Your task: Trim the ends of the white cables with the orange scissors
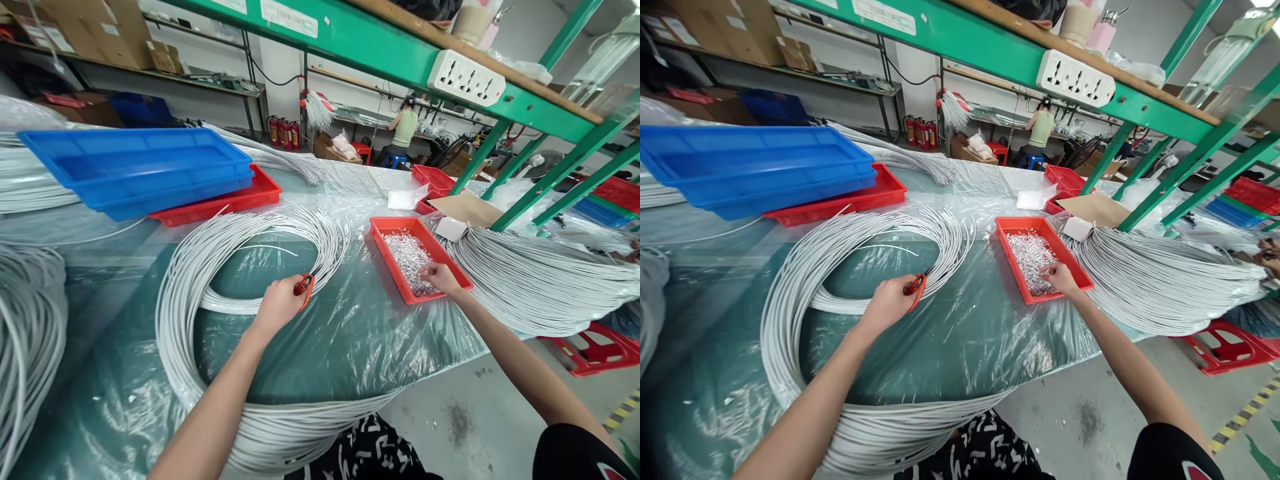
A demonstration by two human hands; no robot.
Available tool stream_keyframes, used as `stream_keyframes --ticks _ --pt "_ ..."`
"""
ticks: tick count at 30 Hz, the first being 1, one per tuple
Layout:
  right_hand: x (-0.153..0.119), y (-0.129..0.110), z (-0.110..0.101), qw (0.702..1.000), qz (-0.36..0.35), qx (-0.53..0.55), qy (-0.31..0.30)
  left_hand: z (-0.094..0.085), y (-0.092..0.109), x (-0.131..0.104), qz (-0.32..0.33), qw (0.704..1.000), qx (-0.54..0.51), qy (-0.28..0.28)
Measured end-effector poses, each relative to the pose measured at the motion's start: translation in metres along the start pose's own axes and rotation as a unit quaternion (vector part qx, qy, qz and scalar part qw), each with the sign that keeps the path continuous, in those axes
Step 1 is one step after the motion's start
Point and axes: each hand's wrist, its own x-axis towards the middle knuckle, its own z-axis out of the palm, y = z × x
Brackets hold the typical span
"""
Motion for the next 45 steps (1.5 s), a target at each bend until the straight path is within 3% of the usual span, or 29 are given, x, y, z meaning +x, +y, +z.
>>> stream_keyframes --ticks 8,13,15,16,18,21,31,42,45 --pt "-0.003 -0.014 0.000 0.999 -0.008 -0.037 0.017 0.000 0.002 -0.001 0.005 1.000 -0.004 0.000" --pt "-0.034 -0.054 0.022 0.995 -0.061 -0.044 0.059 0.000 0.002 0.000 0.007 1.000 0.000 0.002" --pt "-0.059 -0.076 0.040 0.992 -0.112 -0.045 0.031 0.000 0.002 0.000 0.005 1.000 0.002 0.003" --pt "-0.072 -0.086 0.049 0.980 -0.184 -0.073 -0.009 0.000 0.002 0.000 0.005 1.000 0.003 0.003" --pt "-0.094 -0.104 0.066 0.939 -0.302 -0.151 -0.066 0.000 0.002 -0.001 0.005 1.000 0.003 0.004" --pt "-0.111 -0.117 0.084 0.897 -0.368 -0.228 -0.089 0.000 0.003 -0.002 0.007 1.000 0.002 0.004" --pt "-0.087 -0.116 0.103 0.880 -0.393 -0.250 -0.093 0.000 0.003 -0.002 0.012 1.000 0.000 0.002" --pt "-0.073 -0.138 0.104 0.783 -0.484 -0.367 -0.137 -0.001 0.005 -0.003 0.005 1.000 0.004 0.000" --pt "-0.073 -0.141 0.106 0.784 -0.472 -0.370 -0.158 -0.001 0.005 -0.003 0.009 1.000 0.005 0.001"
